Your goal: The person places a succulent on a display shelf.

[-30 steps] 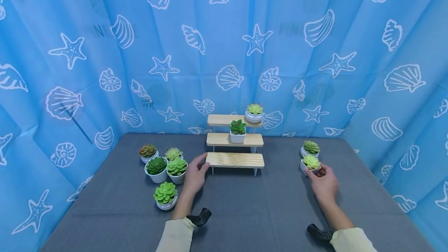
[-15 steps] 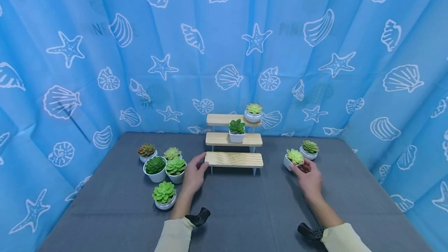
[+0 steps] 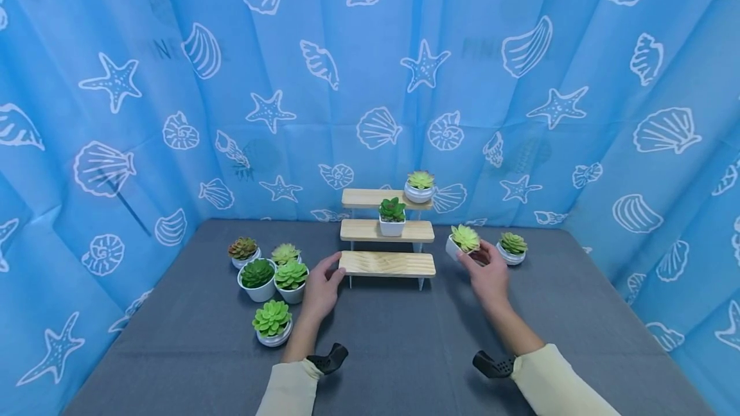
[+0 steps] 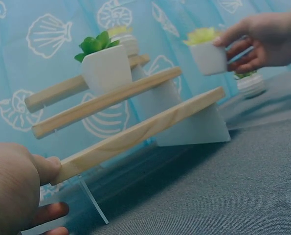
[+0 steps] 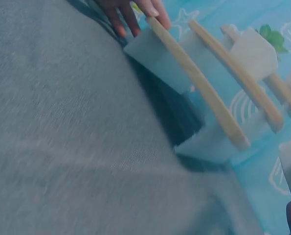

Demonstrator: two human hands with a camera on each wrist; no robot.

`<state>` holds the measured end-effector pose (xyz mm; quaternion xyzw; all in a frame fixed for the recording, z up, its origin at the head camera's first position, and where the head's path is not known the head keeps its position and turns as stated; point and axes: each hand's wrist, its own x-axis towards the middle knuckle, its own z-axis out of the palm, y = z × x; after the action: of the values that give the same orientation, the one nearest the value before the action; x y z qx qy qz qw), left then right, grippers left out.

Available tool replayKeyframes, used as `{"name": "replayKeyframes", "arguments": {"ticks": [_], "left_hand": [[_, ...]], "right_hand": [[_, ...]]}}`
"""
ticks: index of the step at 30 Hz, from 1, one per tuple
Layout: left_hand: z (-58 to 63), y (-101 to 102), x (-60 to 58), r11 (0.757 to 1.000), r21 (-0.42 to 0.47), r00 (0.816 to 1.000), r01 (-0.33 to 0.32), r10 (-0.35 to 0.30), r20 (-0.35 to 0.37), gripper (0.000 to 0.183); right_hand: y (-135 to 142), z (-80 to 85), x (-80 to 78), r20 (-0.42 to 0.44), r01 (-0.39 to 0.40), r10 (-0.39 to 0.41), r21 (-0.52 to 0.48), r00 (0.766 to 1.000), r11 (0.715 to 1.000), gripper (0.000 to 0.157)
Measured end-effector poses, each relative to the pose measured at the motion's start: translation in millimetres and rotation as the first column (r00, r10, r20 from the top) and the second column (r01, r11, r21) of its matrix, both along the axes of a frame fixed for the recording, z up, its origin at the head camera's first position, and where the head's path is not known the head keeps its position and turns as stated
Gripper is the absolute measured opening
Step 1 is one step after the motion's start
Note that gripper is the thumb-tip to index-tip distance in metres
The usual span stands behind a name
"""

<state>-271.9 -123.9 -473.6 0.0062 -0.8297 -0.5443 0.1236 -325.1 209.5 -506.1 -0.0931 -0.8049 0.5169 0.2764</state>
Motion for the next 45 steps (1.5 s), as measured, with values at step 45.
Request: {"name": "replayKeyframes", "arguments": {"ticks": [45], "left_hand": [[-0.3, 0, 0.0, 1.000, -0.001, 1.000, 0.011, -0.011, 0.019, 0.034]], "right_hand": [[-68, 88.3, 9.3, -0.121, -0.311, 0.298, -0.100, 0.947, 0.945, 0.050]]}}
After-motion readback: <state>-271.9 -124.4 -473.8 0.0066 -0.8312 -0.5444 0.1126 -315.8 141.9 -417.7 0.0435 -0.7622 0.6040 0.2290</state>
